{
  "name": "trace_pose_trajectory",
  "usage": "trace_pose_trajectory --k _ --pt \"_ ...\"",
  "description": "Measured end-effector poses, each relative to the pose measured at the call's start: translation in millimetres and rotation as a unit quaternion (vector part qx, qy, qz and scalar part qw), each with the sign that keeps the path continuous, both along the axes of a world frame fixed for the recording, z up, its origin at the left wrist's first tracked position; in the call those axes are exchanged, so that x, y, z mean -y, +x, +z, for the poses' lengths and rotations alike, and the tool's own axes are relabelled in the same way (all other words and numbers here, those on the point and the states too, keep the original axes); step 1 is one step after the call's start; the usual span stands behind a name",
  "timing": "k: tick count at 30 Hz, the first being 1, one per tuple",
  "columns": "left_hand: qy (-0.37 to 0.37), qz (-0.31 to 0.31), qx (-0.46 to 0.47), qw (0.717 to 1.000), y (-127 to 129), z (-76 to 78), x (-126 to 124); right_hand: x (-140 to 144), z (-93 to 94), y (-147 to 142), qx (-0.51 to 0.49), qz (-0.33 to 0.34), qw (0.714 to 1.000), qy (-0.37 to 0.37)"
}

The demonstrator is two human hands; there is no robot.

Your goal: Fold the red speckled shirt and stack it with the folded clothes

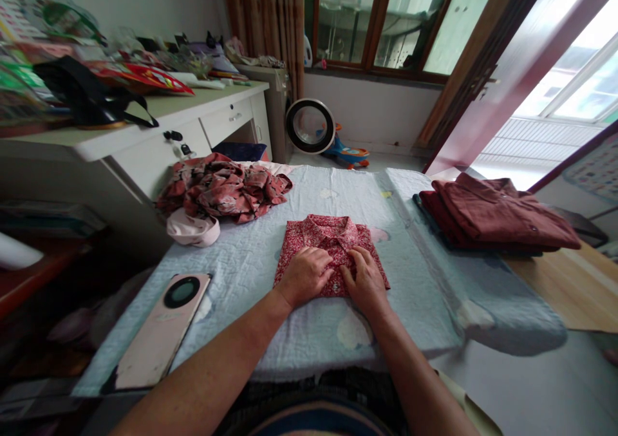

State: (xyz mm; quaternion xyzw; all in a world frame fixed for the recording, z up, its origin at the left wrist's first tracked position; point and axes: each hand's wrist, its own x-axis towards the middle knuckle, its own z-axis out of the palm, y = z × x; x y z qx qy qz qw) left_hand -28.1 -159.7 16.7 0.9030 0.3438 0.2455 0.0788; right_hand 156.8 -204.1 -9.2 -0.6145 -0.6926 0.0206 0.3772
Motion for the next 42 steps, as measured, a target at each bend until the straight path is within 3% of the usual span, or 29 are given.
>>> trace_pose_trajectory --k 20,28,42 --pt "0.004 -0.007 0.015 1.000 0 -4.4 -2 -8 -12.2 5 0.006 -0.011 0.999 0.029" --pt "0.023 -0.054 0.018 0.998 -1 -0.8 0 -8 -13.8 5 0.019 -0.016 0.999 0.027" --pt "0.002 -0.014 0.009 1.000 1 0.9 0 -5 -8.0 2 0.005 -0.019 1.000 0.013"
